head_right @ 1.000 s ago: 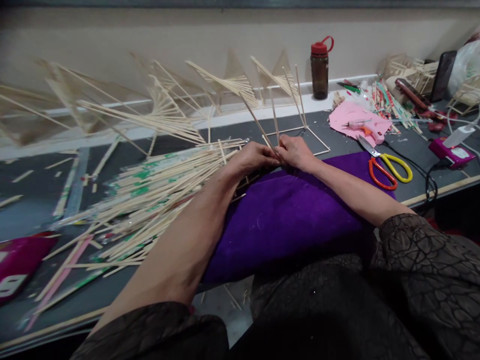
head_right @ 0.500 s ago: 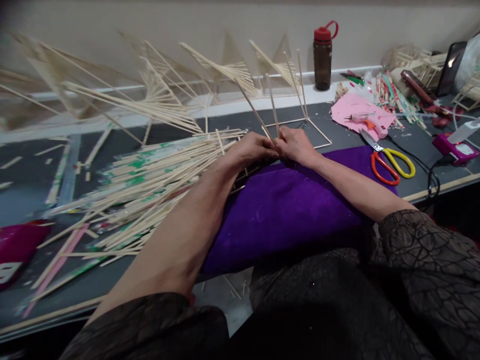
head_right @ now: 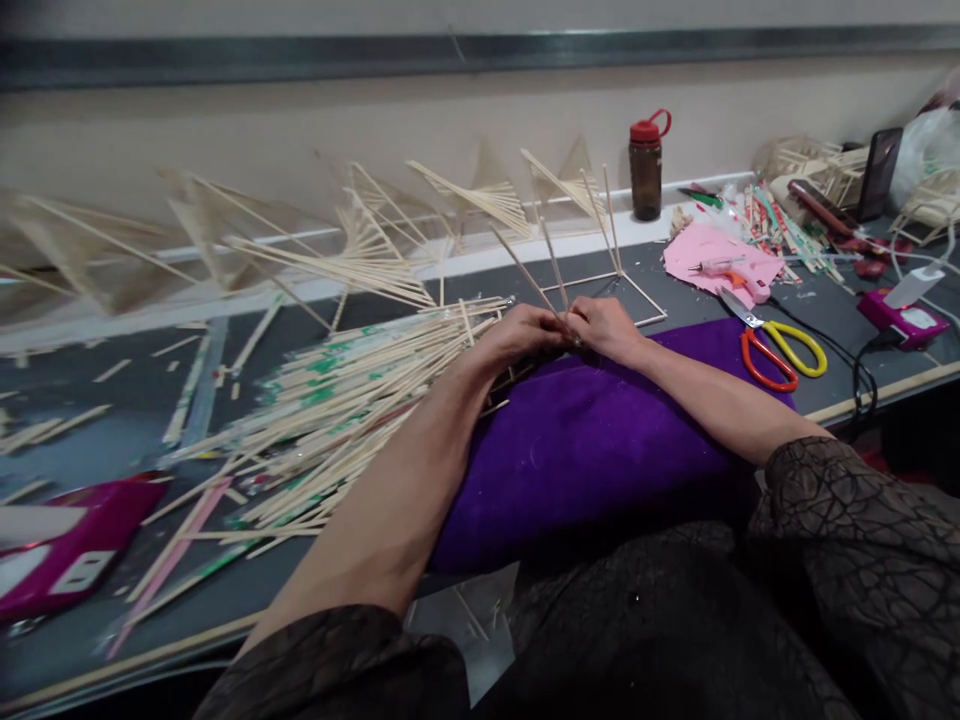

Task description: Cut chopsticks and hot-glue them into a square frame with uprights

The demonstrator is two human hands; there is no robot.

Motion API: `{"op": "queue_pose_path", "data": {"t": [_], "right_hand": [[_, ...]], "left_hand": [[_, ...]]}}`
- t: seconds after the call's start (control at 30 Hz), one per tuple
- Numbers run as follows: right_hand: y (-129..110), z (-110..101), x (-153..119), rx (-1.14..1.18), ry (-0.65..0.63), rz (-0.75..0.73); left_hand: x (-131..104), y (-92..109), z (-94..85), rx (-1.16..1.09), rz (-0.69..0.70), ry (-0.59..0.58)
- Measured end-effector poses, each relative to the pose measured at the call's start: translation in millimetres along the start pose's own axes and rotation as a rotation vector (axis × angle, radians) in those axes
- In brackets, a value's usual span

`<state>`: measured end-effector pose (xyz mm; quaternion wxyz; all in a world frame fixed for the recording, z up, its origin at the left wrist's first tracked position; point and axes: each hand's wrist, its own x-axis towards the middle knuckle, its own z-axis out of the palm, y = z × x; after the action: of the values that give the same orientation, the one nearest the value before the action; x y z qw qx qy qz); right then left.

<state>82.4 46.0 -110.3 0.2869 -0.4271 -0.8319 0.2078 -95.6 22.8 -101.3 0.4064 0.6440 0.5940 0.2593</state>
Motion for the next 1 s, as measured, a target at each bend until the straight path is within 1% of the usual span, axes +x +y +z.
{"op": "queue_pose_path", "data": {"t": [0.13, 0.33, 0.53, 0.67, 0.73, 0.83, 1.0], "right_hand": [[-1, -2, -3, -0.026, 0.022, 0.022], [-2, -13, -5, 0.023, 0.068, 0.076], [0, -27, -5, 0.130, 0.112, 0.123], [4, -33, -4, 0.248, 0.142, 0.152], [7, -33, -3, 0.267, 0.128, 0.155], [9, -28, -2, 0.286, 0.095, 0.145], [7, -21, -2, 0.344, 0.069, 0.111]], "left_hand": [[-4, 6, -2.5, -0.044, -0.028, -0.018], [-6, 10, -6.0, -0.065, -0.018, 0.024], [-10, 12, -16.8, -0.130, -0.061, 0.156], [-12, 15, -21.8, -0.166, -0.054, 0.210], [-13, 17, -21.4, -0.164, -0.059, 0.217], [-13, 18, -18.6, -0.160, -0.076, 0.196], [-11, 15, -14.8, -0.173, -0.067, 0.166]]}}
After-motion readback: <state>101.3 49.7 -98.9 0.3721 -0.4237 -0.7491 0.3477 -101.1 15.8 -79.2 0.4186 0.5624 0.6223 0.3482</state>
